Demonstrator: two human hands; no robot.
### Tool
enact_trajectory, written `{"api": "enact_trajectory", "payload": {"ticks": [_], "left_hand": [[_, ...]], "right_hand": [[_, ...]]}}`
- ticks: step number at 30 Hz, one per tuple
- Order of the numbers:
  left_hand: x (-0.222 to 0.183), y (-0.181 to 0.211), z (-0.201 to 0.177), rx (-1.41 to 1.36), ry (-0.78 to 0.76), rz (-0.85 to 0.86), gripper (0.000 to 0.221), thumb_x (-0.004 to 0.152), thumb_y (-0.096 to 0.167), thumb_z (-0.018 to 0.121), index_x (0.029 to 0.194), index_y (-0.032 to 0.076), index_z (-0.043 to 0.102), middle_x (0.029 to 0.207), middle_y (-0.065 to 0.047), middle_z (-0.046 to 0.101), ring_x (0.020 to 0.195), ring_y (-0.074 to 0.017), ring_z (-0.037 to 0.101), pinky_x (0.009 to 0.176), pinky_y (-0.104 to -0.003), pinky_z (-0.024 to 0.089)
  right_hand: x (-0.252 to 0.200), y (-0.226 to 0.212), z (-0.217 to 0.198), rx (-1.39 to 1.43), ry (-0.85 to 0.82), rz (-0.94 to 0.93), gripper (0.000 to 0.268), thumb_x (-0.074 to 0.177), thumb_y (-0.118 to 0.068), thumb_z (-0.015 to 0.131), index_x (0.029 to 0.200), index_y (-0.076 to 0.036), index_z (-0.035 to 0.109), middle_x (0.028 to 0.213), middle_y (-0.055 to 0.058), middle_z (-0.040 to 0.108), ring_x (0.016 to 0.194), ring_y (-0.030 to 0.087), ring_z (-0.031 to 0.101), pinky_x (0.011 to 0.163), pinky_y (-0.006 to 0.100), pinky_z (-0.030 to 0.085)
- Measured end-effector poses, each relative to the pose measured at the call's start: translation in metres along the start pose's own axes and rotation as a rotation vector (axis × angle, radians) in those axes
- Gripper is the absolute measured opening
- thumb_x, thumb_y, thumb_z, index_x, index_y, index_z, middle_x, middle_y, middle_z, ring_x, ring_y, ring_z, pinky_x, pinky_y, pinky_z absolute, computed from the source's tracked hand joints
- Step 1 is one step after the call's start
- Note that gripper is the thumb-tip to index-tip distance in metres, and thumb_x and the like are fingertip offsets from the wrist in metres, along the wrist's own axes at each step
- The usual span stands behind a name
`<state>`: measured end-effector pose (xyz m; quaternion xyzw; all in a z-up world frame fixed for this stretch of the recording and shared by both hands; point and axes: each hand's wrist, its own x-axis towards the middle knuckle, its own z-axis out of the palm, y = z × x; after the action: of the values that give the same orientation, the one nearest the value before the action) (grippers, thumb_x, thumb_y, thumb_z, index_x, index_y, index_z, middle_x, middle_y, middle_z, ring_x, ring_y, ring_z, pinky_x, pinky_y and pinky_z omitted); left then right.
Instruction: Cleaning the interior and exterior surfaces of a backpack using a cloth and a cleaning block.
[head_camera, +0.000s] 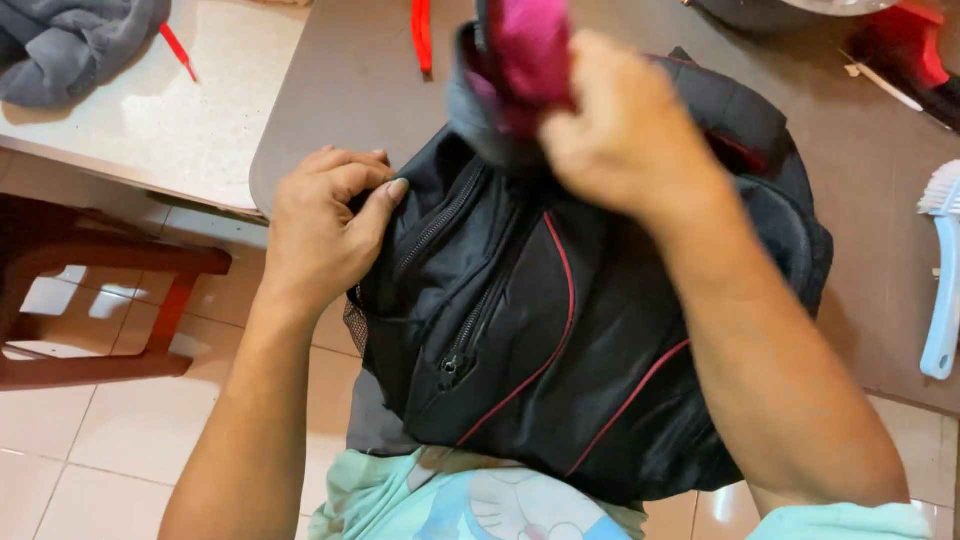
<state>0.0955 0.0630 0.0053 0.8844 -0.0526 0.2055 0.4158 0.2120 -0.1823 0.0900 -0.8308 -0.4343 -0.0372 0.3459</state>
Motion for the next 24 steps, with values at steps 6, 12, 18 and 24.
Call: {"api": "enact_trajectory", "payload": {"ticks": [6,12,18,24], "left_hand": [[-0.010,-0.012,0.006,-0.005,0.010,0.055,0.011,0.100,0.012,0.073,0.092,0.004,0.074,0.097,-0.010,0.073,0.103,-0.0257,0.073,0.102,-0.041,0.047],[-0.012,0.001,0.004,0.067,0.079,0.066,0.007,0.097,0.003,0.073,0.090,0.003,0.074,0.094,-0.011,0.073,0.101,-0.0264,0.073,0.102,-0.042,0.048],[-0.006,0.005,0.002,0.021,0.119,0.055,0.006,0.098,0.002,0.073,0.093,-0.001,0.074,0.095,-0.012,0.070,0.098,-0.0253,0.073,0.087,-0.034,0.055],[0.017,0.015,0.010,0.024,0.100,-0.016,0.016,0.095,0.016,0.079,0.104,0.003,0.078,0.103,-0.009,0.072,0.089,-0.0195,0.069,0.079,-0.030,0.056]], "right_hand": [[-0.049,-0.092,0.052,-0.192,-0.269,-0.294,0.027,0.067,-0.034,0.069,0.076,-0.009,0.063,0.080,0.008,0.059,0.081,0.035,0.056,0.064,0.052,0.038],[-0.035,-0.048,0.054,-0.249,-0.249,-0.467,0.016,0.073,-0.026,0.069,0.088,-0.019,0.070,0.103,0.004,0.064,0.096,0.030,0.058,0.071,0.050,0.040],[-0.014,0.056,-0.037,-0.535,-0.165,-0.149,0.045,0.073,-0.005,0.070,0.115,-0.014,0.079,0.121,0.014,0.068,0.102,0.038,0.058,0.091,0.045,0.049],[-0.031,0.040,-0.103,-0.341,0.053,0.148,0.011,0.102,0.011,0.066,0.102,0.001,0.060,0.093,0.003,0.046,0.091,0.017,0.040,0.078,0.037,0.034]]}}
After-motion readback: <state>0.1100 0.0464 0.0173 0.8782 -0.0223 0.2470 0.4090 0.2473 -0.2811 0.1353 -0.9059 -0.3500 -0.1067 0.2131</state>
